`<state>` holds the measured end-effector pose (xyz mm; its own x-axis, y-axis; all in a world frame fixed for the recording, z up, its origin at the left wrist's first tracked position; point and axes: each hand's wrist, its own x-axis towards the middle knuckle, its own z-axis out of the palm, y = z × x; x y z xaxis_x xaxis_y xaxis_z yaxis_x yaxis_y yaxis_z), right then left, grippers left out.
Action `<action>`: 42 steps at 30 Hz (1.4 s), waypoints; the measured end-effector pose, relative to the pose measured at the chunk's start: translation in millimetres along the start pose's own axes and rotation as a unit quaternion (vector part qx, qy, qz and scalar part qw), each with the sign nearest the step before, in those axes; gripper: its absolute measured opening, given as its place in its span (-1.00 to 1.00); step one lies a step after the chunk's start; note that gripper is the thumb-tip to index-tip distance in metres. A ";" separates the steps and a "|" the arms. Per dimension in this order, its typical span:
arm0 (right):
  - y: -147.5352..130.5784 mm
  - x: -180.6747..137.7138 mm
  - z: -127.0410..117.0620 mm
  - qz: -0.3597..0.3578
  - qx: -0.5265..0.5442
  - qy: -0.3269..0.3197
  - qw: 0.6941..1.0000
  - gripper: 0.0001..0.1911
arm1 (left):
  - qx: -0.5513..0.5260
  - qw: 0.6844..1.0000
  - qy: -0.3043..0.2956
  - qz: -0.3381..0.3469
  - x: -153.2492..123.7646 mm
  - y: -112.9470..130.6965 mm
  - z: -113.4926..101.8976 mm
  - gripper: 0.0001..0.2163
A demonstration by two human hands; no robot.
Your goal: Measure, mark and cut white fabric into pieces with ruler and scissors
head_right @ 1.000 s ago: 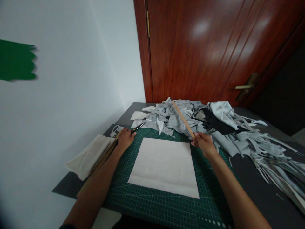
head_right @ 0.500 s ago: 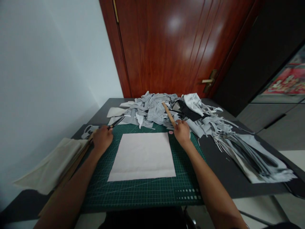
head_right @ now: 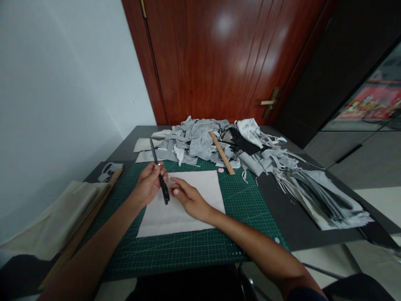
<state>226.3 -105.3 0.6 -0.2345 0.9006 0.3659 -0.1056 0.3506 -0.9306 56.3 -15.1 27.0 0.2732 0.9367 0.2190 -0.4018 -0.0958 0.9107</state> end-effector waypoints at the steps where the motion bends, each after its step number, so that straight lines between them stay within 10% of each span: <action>1: -2.2 -1.0 2.6 0.015 0.029 -0.032 0.999 -0.45 | -0.023 0.999 -0.008 -0.035 -8.2 -4.8 10.1 -0.53; 5: -5.3 -3.6 8.9 0.091 0.166 -0.075 0.979 -0.12 | -0.020 0.991 -0.022 -0.134 -23.9 -22.9 22.8 -0.49; 11: -4.3 -3.2 6.7 0.150 0.283 0.002 0.947 -0.18 | 0.213 0.970 -0.097 0.058 1.1 -34.4 -7.3 -0.33; 16: -24.9 -17.0 6.2 0.154 0.271 0.040 0.949 -0.37 | 0.520 0.804 -0.220 0.183 0.4 -36.1 -20.2 -0.44; 22: -38.3 -113.8 27.5 0.128 0.201 0.048 0.970 -0.18 | 0.674 0.643 -0.342 0.123 -15.4 -36.6 -10.2 -0.16; 29: -43.3 -224.5 36.0 0.192 0.119 0.163 0.960 -0.24 | 0.682 0.619 -0.384 0.072 -13.7 -32.3 -8.0 -0.09; 42: -92.2 -317.5 42.4 0.370 0.026 0.325 0.870 -0.20 | 0.721 0.569 -0.392 0.053 -73.5 -9.6 0.4 -0.04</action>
<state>269.5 -434.4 -29.3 0.3376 0.8355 -0.4336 -0.2063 -0.3838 -0.9001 40.4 -83.1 2.3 0.8467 0.5169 -0.1266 0.5289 -0.8435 0.0933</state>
